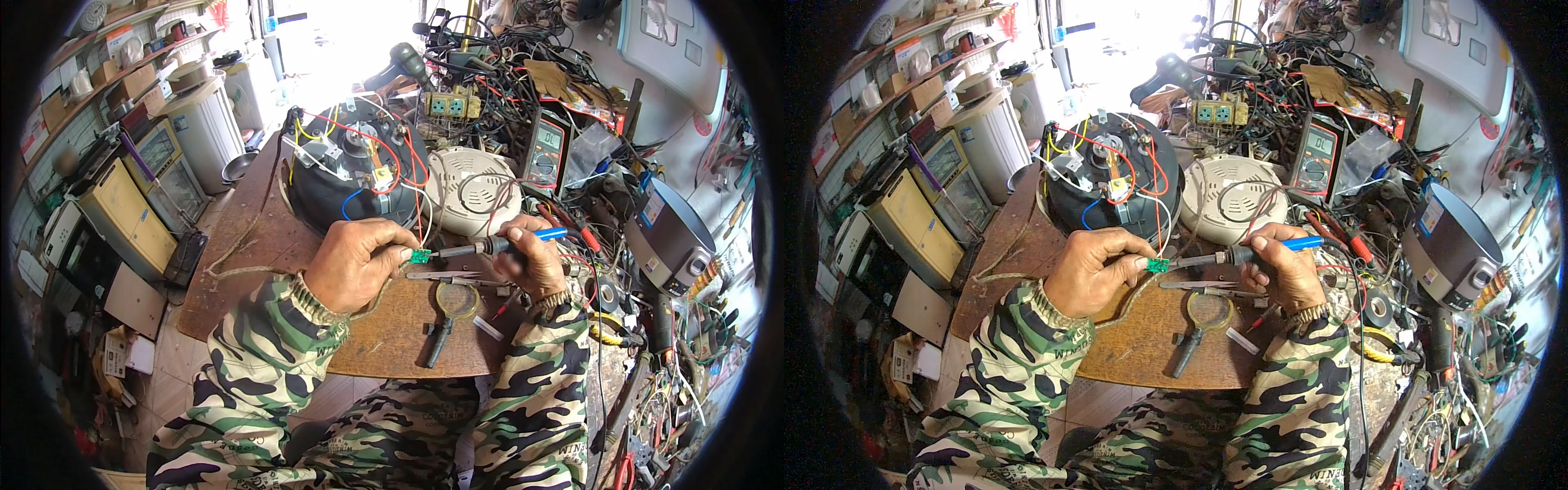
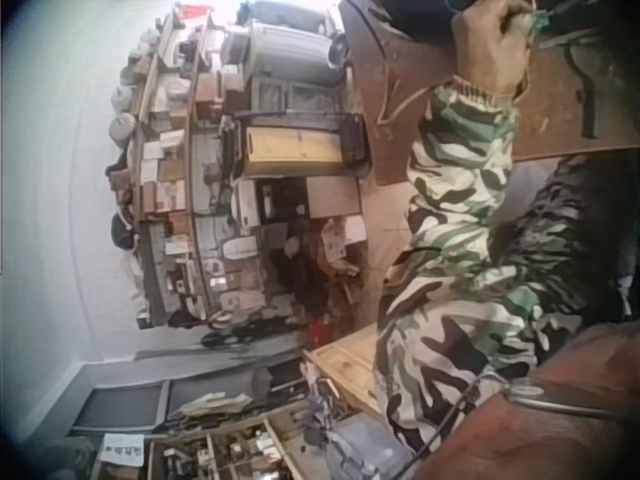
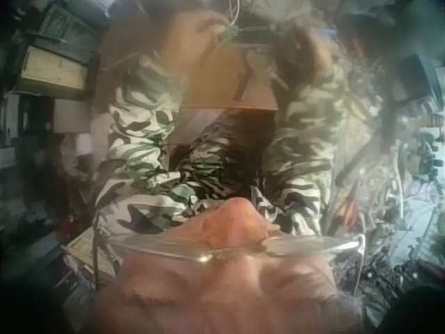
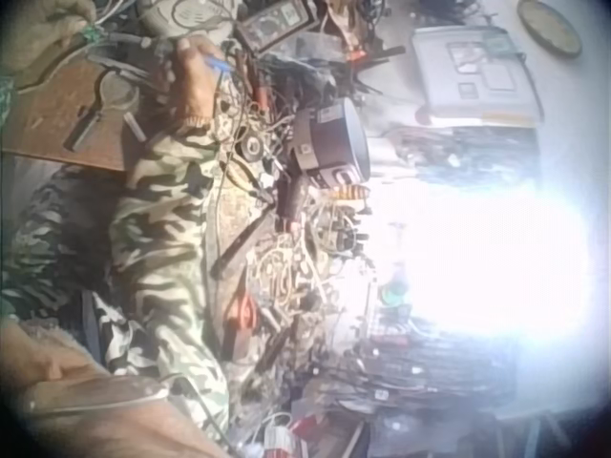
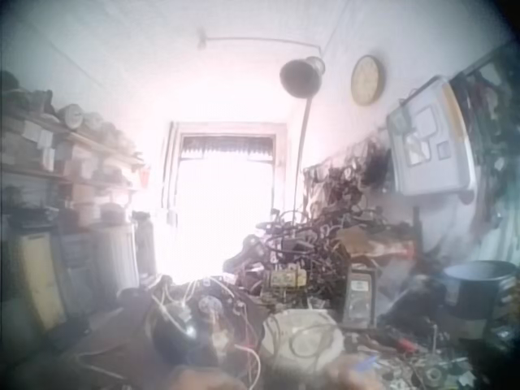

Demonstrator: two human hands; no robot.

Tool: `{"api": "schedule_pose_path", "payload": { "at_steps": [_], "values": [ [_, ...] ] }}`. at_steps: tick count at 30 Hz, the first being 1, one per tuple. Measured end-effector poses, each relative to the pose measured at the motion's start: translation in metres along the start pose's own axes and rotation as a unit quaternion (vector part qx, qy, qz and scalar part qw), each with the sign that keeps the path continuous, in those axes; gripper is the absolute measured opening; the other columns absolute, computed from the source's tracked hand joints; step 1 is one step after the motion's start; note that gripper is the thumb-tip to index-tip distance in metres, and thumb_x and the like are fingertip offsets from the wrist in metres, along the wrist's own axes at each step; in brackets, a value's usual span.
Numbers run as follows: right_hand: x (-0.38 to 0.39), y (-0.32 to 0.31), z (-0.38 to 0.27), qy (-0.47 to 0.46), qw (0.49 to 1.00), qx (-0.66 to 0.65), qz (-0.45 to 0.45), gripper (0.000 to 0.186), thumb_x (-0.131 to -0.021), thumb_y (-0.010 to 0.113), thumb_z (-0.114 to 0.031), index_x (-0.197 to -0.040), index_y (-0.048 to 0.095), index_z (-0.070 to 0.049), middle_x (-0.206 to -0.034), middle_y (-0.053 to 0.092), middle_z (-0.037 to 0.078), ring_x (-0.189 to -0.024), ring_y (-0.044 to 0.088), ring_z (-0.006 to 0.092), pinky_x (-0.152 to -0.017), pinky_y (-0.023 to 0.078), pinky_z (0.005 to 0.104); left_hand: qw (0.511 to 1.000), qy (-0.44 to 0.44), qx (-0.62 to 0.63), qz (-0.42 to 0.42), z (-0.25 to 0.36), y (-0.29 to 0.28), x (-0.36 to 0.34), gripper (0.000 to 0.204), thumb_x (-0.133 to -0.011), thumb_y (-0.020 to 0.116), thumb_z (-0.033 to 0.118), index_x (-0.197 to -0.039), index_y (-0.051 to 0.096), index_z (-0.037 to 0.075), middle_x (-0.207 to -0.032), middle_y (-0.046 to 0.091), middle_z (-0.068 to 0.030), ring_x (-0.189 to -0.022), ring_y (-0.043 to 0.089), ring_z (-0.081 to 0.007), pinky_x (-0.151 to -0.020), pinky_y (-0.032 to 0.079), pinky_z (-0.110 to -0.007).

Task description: The person uses a soldering iron to heat and join wires to a small green circuit board. They then connect the board to a larger circular device and test the connection using a multimeter.

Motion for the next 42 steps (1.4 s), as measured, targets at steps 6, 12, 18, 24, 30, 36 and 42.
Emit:
{"api": "schedule_pose_path", "payload": {
  "at_steps": [6,12,18,24,30,36,42],
  "values": [
    [-0.003,-0.001,-0.001,-0.002,1.0,0.006,0.002,0.017,-0.088,0.068,-0.014,-0.089,0.065,0.004,-0.062,0.055,0.004,-0.045,0.047,0.0111,-0.045,0.043,0.0287,1.0,0.001,0.005,0.003,0.001,-0.001,0.001,0.01,-0.092,0.063,-0.003,-0.1,0.069,-0.005,-0.08,0.067,-0.0052,-0.067,0.061,-0.0078,-0.061,0.05,-0.024],
    [0.002,-0.005,-0.002,-0.041,0.999,0.008,0.003,0.027,-0.089,0.068,-0.021,-0.091,0.064,0.005,-0.064,0.058,0.007,-0.046,0.051,0.0131,-0.047,0.047,0.0304,0.999,-0.041,0.019,0.014,0.001,-0.001,0.002,0.012,-0.094,0.062,-0.002,-0.103,0.068,-0.006,-0.082,0.068,-0.0045,-0.071,0.063,-0.0079,-0.064,0.052,-0.024],
    [0.013,-0.007,0.003,-0.049,0.997,-0.01,0.066,0.023,-0.092,0.066,-0.022,-0.089,0.061,0.0,-0.06,0.054,0.005,-0.043,0.048,0.0127,-0.046,0.046,0.0336,0.998,-0.043,0.042,0.032,-0.004,0.0,0.001,0.012,-0.095,0.061,-0.002,-0.104,0.066,-0.007,-0.083,0.068,-0.0052,-0.072,0.065,-0.0085,-0.065,0.053,-0.024],
    [0.015,-0.003,0.004,-0.038,0.997,-0.016,0.061,0.025,-0.091,0.067,-0.023,-0.09,0.06,0.001,-0.062,0.054,0.005,-0.044,0.047,0.0127,-0.045,0.044,0.0315,0.998,-0.036,0.04,0.031,-0.003,-0.001,0.003,0.011,-0.094,0.062,-0.002,-0.103,0.067,-0.007,-0.083,0.069,-0.0054,-0.072,0.065,-0.0086,-0.064,0.053,-0.024],
    [0.008,-0.005,0.006,-0.018,0.999,-0.003,0.04,0.025,-0.09,0.068,-0.022,-0.087,0.061,0.002,-0.063,0.055,0.005,-0.043,0.046,0.0123,-0.045,0.044,0.0301,0.998,-0.04,0.042,0.009,-0.004,0.0,0.003,0.011,-0.094,0.062,-0.002,-0.102,0.067,-0.007,-0.083,0.069,-0.0055,-0.072,0.064,-0.0085,-0.064,0.053,-0.023],
    [0.0,-0.002,0.002,-0.023,1.0,-0.009,0.015,0.022,-0.088,0.07,-0.018,-0.087,0.063,0.002,-0.062,0.054,0.003,-0.044,0.046,0.0114,-0.044,0.042,0.0301,0.998,-0.043,0.035,-0.003,-0.006,0.0,0.002,0.011,-0.094,0.062,-0.002,-0.103,0.068,-0.006,-0.084,0.069,-0.0051,-0.072,0.062,-0.008,-0.065,0.052,-0.024],
    [-0.006,0.001,-0.003,-0.021,1.0,0.014,-0.014,0.02,-0.087,0.069,-0.017,-0.087,0.064,0.003,-0.062,0.055,0.004,-0.045,0.048,0.0112,-0.044,0.043,0.0287,0.998,-0.046,0.029,-0.009,-0.006,0.0,0.001,0.011,-0.093,0.063,-0.002,-0.102,0.068,-0.006,-0.084,0.069,-0.0044,-0.072,0.061,-0.0074,-0.066,0.051,-0.023]
  ]
}}
Point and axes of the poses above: each hand's wrist, its own x-axis away from the middle knuckle, its own y-axis out of the palm, z = x × y, the point moved 10 cm from there along -x, towards the middle knuckle
